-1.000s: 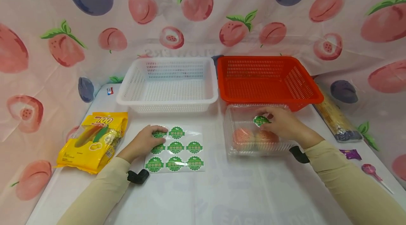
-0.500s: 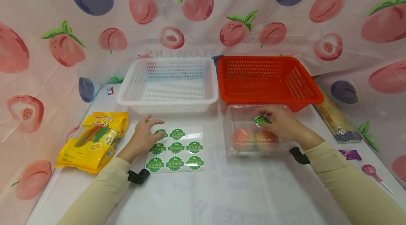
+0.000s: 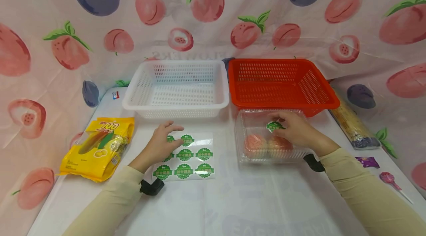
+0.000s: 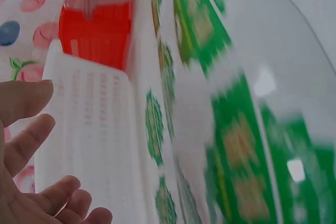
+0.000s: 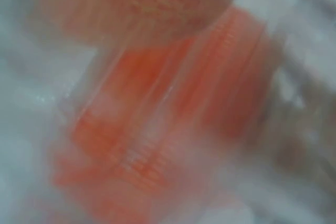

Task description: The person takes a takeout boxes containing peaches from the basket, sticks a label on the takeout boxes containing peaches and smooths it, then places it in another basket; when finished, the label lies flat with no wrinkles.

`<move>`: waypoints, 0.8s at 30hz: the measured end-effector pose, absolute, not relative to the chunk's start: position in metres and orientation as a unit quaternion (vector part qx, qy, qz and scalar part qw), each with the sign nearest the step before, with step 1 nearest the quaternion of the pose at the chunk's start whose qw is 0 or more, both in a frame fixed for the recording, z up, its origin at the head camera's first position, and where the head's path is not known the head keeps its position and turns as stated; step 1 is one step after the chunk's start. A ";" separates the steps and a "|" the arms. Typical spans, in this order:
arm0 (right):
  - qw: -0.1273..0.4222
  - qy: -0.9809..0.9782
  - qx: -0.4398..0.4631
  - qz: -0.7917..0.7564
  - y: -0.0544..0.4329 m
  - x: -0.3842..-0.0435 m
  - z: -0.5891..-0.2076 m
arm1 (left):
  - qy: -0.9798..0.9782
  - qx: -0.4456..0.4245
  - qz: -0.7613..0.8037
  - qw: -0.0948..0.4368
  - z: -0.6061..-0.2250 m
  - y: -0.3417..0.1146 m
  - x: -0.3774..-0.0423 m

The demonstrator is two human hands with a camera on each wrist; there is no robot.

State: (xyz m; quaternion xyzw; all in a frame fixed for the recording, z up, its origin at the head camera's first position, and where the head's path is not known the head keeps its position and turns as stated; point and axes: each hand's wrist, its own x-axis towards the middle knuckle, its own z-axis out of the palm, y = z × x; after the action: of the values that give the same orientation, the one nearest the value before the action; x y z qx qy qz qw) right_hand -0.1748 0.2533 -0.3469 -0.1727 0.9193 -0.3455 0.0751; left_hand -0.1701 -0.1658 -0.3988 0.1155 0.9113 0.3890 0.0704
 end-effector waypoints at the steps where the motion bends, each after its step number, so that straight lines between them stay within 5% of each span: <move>1: 0.076 0.919 -0.170 -0.346 0.253 -0.175 -0.347 | 0.909 0.124 0.392 0.071 -0.398 -0.162 -0.169; 24: 0.088 0.937 -0.110 -0.320 0.255 -0.174 -0.341 | 0.798 0.185 0.532 0.212 -0.399 -0.067 -0.166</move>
State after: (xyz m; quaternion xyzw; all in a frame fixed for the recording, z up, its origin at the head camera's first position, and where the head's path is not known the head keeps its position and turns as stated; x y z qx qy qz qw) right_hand -0.1737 0.2547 -0.3406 -0.1103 0.9369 -0.3197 0.0884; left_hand -0.1657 -0.0668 -0.3985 0.1851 0.7982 0.5323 0.2125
